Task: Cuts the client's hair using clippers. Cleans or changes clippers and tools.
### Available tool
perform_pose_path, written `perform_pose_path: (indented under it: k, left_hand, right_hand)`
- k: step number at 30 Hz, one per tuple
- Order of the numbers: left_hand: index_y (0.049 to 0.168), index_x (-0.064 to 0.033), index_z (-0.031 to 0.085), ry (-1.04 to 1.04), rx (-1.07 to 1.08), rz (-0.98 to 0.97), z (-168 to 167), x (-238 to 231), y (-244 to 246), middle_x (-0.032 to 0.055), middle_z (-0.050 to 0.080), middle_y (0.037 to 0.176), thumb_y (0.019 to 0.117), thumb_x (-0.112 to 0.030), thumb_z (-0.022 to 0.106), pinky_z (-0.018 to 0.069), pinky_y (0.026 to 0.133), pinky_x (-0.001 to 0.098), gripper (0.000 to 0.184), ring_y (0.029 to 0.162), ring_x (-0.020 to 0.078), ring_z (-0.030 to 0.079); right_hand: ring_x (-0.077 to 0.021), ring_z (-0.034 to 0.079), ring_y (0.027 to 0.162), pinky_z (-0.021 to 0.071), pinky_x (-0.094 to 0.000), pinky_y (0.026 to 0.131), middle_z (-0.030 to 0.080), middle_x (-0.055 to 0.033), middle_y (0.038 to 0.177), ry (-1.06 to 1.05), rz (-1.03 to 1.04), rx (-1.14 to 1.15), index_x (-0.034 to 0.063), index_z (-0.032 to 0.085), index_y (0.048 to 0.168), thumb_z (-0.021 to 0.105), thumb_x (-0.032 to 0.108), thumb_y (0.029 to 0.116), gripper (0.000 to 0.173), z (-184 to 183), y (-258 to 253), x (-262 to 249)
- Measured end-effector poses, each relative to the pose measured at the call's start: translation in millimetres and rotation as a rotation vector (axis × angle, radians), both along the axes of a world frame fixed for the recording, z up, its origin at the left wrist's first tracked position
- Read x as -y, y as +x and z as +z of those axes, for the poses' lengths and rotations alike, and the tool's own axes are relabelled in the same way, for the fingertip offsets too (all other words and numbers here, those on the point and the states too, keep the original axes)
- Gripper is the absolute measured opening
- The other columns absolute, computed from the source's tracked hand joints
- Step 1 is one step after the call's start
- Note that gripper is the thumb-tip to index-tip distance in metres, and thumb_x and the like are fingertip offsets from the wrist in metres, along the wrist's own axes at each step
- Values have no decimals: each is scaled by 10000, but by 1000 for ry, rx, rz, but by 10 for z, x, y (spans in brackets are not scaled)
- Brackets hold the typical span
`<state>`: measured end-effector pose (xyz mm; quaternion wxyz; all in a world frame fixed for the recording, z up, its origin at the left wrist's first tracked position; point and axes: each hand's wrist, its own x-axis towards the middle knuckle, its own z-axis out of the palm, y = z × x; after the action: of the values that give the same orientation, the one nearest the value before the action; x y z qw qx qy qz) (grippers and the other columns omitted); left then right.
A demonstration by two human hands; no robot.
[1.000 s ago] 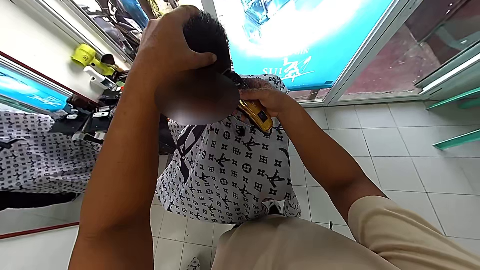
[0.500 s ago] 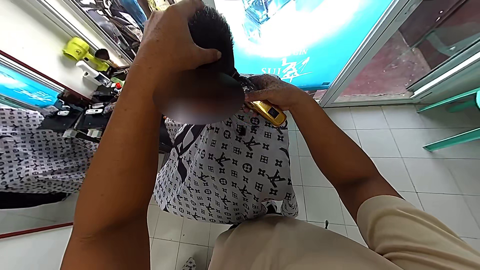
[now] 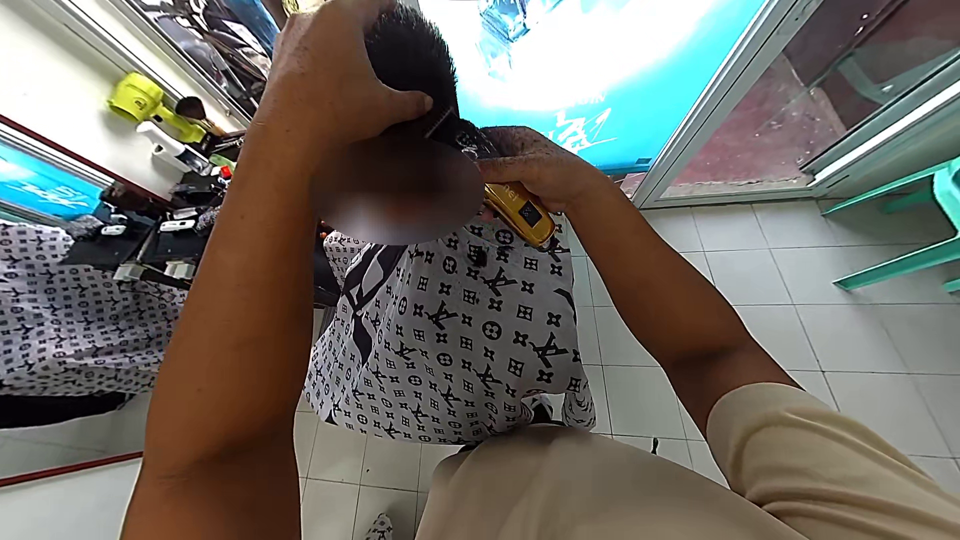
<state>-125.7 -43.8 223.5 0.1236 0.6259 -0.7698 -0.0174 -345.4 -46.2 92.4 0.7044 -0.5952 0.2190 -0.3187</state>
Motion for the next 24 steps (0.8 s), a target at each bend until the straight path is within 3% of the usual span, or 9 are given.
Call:
perform_pose_path:
  k: [5,10,14,20,24]
  left_hand:
    - [1499,-214,505,14,16,28,17,-41,-11,204,613,1366,828,-538,785,383,1067,678,796,1308,410,550]
    - [1473,-212,536,6,2,12,0,-33,-22,191,613,1369,841,-521,781,383,1073,666,744,1314,392,548]
    - [1513,-207,492,21,8,23,25,-51,-34,207,608,1371,838,-517,786,390,1064,667,799,1309,404,551]
    - [1433,-178,560,3,7,10,-4,-29,-22,216,624,1328,846,-516,779,395,1044,679,711,1280,413,565]
    - [1464,-204,540,13,-11,-4,-9,-16,11,193,616,1361,843,-530,776,377,1067,674,741,1314,398,545]
  right_hand:
    - [-204,737,768,637,-328,632,714,-106,942,77,13,-46,38,556,1191,626,172,983,257,-177,-19,-7]
    - [-209,729,805,634,-324,637,702,-130,1030,33,-2,52,24,554,1211,595,196,1006,271,-4,53,-58]
    - [-195,731,770,635,-323,629,707,-102,963,85,-31,-14,40,552,1187,605,170,1000,234,-163,44,-113]
    - [-200,720,805,636,-335,671,689,-109,1005,38,-85,79,32,533,1208,578,188,1013,254,2,168,-212]
    - [-212,729,803,639,-343,656,697,-117,1000,121,-100,28,24,543,1207,606,167,1005,255,-180,198,-287]
